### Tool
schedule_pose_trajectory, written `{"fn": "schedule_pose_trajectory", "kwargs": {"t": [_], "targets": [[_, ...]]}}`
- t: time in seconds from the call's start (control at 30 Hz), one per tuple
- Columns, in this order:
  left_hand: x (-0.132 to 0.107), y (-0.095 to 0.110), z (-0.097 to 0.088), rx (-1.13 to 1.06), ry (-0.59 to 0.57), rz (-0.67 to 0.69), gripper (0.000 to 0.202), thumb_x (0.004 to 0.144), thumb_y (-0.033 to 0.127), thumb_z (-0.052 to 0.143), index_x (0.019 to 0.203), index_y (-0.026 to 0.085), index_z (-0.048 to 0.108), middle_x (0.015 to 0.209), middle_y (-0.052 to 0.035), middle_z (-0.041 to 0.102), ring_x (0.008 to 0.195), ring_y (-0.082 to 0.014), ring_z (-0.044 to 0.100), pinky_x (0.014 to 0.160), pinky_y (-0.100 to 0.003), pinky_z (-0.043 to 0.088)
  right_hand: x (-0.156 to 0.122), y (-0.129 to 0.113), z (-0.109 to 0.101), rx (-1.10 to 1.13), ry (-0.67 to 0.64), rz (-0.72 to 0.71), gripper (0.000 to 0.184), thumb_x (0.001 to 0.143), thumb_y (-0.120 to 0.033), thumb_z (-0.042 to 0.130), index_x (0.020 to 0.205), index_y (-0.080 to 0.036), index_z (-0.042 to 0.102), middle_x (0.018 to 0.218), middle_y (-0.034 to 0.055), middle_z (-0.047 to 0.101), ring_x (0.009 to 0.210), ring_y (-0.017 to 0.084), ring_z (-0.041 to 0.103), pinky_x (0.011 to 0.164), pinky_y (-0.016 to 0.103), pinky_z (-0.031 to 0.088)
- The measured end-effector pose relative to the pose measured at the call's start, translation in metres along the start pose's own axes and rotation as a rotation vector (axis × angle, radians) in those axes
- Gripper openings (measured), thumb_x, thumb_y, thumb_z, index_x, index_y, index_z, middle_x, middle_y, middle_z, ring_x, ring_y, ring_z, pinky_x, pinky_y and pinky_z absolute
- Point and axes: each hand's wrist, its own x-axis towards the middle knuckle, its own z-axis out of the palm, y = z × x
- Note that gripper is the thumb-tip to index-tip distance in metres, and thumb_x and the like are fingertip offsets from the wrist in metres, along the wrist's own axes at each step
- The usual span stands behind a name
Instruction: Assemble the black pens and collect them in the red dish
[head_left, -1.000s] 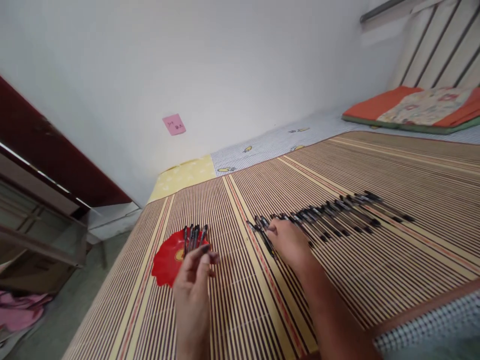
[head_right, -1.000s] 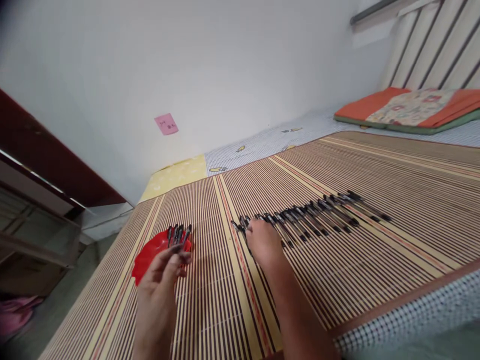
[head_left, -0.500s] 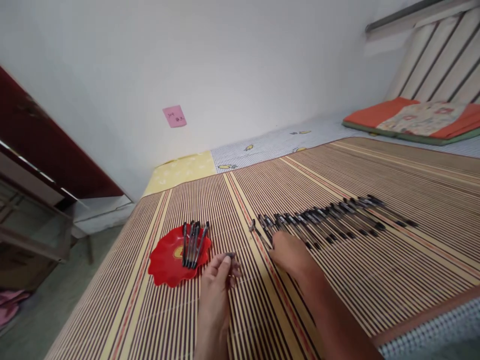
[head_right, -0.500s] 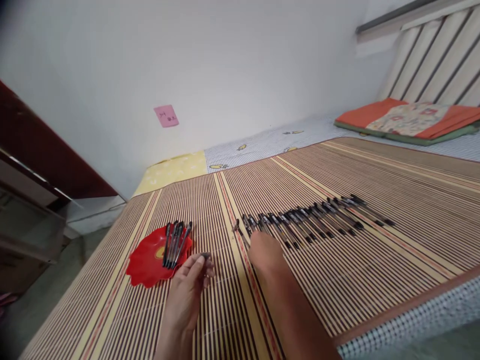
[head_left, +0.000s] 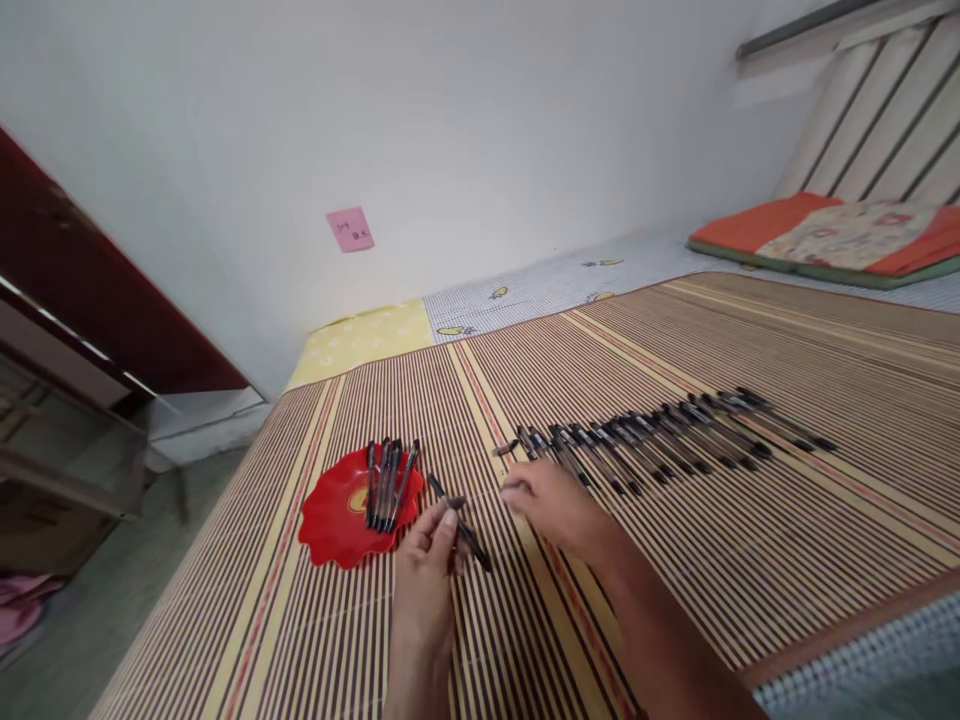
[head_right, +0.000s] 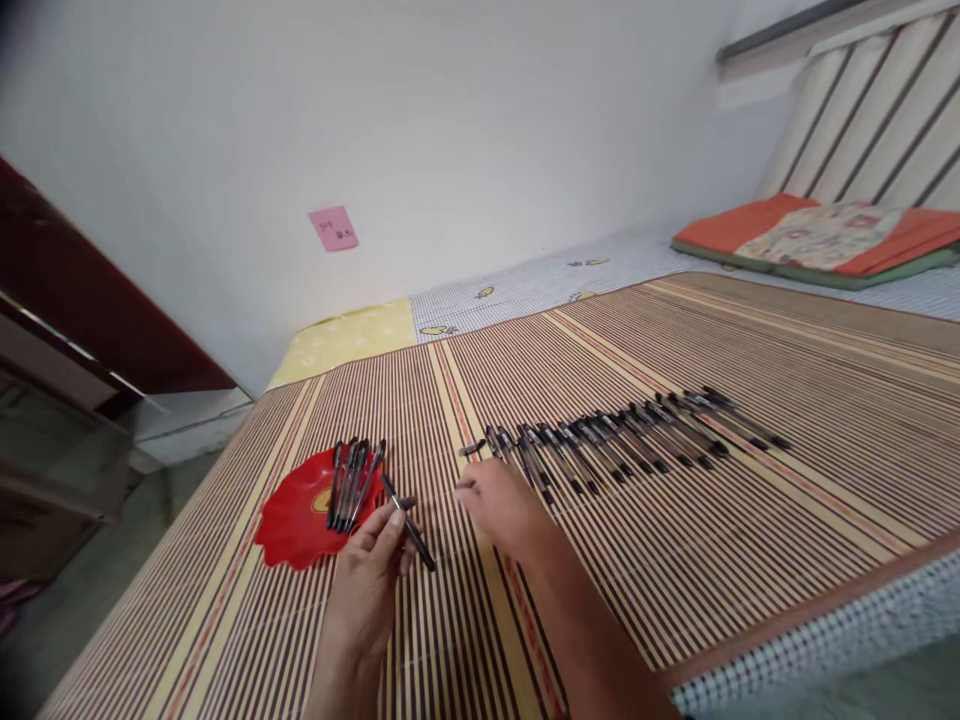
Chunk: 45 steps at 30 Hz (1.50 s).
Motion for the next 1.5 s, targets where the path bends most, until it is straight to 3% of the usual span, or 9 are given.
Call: {"fn": "schedule_pose_trajectory", "kwargs": {"t": [0.07, 0.13, 0.5, 0.77, 0.87, 1.0, 1.13, 1.37, 1.5], "targets": [[-0.001, 0.003, -0.002, -0.036, 0.010, -0.033, 0.058, 0.064, 0.047, 0.088, 0.108, 0.012, 0.075, 0.071, -0.0018, 0.066, 0.057, -0.0076, 0.050, 0.051, -0.018, 0.038, 0.005, 0.012, -0.007, -0.177, 0.176, 0.164, 0.018, 0.090, -0.017, 0.054, 0.084, -0.016, 0.071, 0.081, 0.0064, 0.073, 0.074, 0.017, 0.064, 0.063, 0.026, 0.035], [-0.002, 0.005, -0.002, -0.076, 0.004, -0.068, 0.060, 0.064, 0.047, 0.088, 0.112, 0.013, 0.075, 0.075, -0.0022, 0.067, 0.060, -0.0079, 0.052, 0.052, -0.017, 0.039, 0.008, 0.023, -0.010, -0.343, 0.234, 0.285, 0.016, 0.091, -0.018, 0.055, 0.091, -0.016, 0.072, 0.090, 0.0112, 0.075, 0.082, 0.022, 0.069, 0.066, 0.028, 0.038], [-0.010, 0.016, 0.005, -0.261, -0.010, -0.133, 0.049, 0.061, 0.035, 0.090, 0.102, 0.013, 0.073, 0.085, -0.0048, 0.070, 0.067, -0.0140, 0.062, 0.062, -0.026, 0.051, 0.012, 0.018, 0.003, -0.510, 0.096, 0.391, 0.018, 0.088, -0.017, 0.058, 0.096, -0.013, 0.074, 0.097, 0.0182, 0.077, 0.095, 0.029, 0.074, 0.076, 0.033, 0.049], [-0.009, 0.012, 0.002, -0.236, -0.076, -0.075, 0.035, 0.072, 0.035, 0.082, 0.097, 0.012, 0.071, 0.065, 0.0012, 0.060, 0.052, -0.0071, 0.045, 0.047, -0.018, 0.037, 0.010, 0.017, 0.003, -0.481, 0.045, 0.436, 0.017, 0.086, -0.017, 0.059, 0.088, -0.011, 0.075, 0.094, 0.0211, 0.076, 0.091, 0.030, 0.073, 0.072, 0.033, 0.047], [-0.009, 0.010, 0.000, -0.224, -0.053, -0.074, 0.034, 0.072, 0.037, 0.083, 0.093, 0.012, 0.071, 0.067, 0.0008, 0.061, 0.053, -0.0068, 0.046, 0.047, -0.017, 0.035, 0.011, 0.017, 0.005, -0.328, 0.100, 0.329, 0.017, 0.084, -0.018, 0.058, 0.073, -0.014, 0.071, 0.080, 0.0147, 0.074, 0.078, 0.025, 0.070, 0.066, 0.031, 0.044], [-0.008, 0.007, 0.001, -0.181, -0.024, -0.029, 0.038, 0.068, 0.036, 0.088, 0.092, 0.012, 0.071, 0.080, -0.0037, 0.069, 0.054, -0.0043, 0.043, 0.047, -0.016, 0.034, 0.011, 0.007, 0.012, 0.294, 0.155, 0.072, 0.016, 0.081, -0.031, 0.062, 0.072, -0.018, 0.065, 0.068, 0.0018, 0.066, 0.066, 0.017, 0.061, 0.062, 0.026, 0.043], [-0.010, 0.008, 0.006, -0.176, -0.100, -0.018, 0.038, 0.068, 0.035, 0.088, 0.094, 0.012, 0.073, 0.085, -0.0057, 0.071, 0.053, -0.0030, 0.042, 0.048, -0.015, 0.033, 0.010, -0.017, 0.023, 0.695, 0.085, 0.022, 0.022, 0.075, -0.040, 0.067, 0.074, -0.018, 0.064, 0.065, -0.0022, 0.061, 0.062, 0.014, 0.057, 0.062, 0.026, 0.045], [-0.014, 0.008, 0.010, -0.226, -0.077, -0.052, 0.034, 0.059, 0.033, 0.093, 0.081, 0.014, 0.074, 0.070, 0.0019, 0.062, 0.055, -0.0039, 0.046, 0.050, -0.014, 0.034, 0.008, -0.034, 0.025, 0.783, 0.008, -0.004, 0.020, 0.073, -0.035, 0.073, 0.075, -0.017, 0.067, 0.067, -0.0025, 0.062, 0.064, 0.012, 0.056, 0.063, 0.025, 0.046], [-0.014, 0.002, 0.008, -0.122, -0.117, -0.033, 0.029, 0.066, 0.035, 0.089, 0.081, 0.015, 0.074, 0.070, 0.0024, 0.060, 0.057, -0.0051, 0.045, 0.053, -0.016, 0.036, 0.007, -0.027, 0.011, 0.854, 0.124, -0.009, 0.028, 0.081, -0.043, 0.069, 0.089, -0.016, 0.070, 0.073, -0.0010, 0.064, 0.053, 0.008, 0.048, 0.050, 0.022, 0.038]]}}
